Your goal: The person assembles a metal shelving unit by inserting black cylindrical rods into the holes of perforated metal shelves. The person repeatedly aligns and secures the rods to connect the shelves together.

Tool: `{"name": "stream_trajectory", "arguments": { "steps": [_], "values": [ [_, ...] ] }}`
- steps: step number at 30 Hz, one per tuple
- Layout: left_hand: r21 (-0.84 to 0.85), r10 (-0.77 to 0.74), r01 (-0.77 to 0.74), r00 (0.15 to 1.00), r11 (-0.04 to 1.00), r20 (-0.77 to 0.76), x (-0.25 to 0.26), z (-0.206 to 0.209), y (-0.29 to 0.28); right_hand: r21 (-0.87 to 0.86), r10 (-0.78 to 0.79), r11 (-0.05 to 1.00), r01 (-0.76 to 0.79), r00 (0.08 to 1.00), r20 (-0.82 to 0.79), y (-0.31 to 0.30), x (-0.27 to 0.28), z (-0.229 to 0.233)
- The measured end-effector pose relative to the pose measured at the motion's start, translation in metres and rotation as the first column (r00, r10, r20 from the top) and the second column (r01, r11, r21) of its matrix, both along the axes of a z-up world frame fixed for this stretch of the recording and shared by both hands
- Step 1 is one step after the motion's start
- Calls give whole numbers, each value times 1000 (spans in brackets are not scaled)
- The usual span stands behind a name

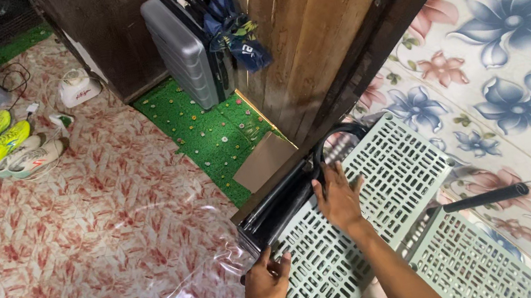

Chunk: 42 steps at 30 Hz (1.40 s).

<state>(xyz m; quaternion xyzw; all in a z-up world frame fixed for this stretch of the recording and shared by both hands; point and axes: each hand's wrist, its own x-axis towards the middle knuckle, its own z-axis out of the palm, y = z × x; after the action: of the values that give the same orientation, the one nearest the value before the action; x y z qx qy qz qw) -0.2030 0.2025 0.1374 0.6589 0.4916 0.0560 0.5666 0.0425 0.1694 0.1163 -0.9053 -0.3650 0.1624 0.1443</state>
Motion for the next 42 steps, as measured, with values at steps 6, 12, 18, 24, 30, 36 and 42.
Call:
{"name": "stream_trajectory", "arguments": {
  "steps": [6,12,18,24,30,36,42],
  "values": [
    [-7,-79,79,985,997,-154,2,-15,12,-299,-10,954,-4,999,-46,12,-3,3],
    [80,-52,56,997,995,-54,-2,-26,8,-7,-13,1000,13,1000,5,-11,-18,-1],
    [60,-30,24,994,998,107,1,-8,-5,397,-81,913,94,995,-50,-63,-34,8],
    [182,-183,137,945,974,270,33,36,-41,584,-390,747,318,921,-1,-157,-28,5],
    [410,-526,363,742,837,416,75,55,-103,334,-381,903,269,861,336,-269,-8,-48],
    [384,-680,561,598,734,425,122,9,-198,69,-346,934,349,845,408,-332,-6,-92],
    [736,-868,559,491,382,77,209,-71,-227,83,-379,923,376,850,366,-337,-9,-108]
  ]
}}
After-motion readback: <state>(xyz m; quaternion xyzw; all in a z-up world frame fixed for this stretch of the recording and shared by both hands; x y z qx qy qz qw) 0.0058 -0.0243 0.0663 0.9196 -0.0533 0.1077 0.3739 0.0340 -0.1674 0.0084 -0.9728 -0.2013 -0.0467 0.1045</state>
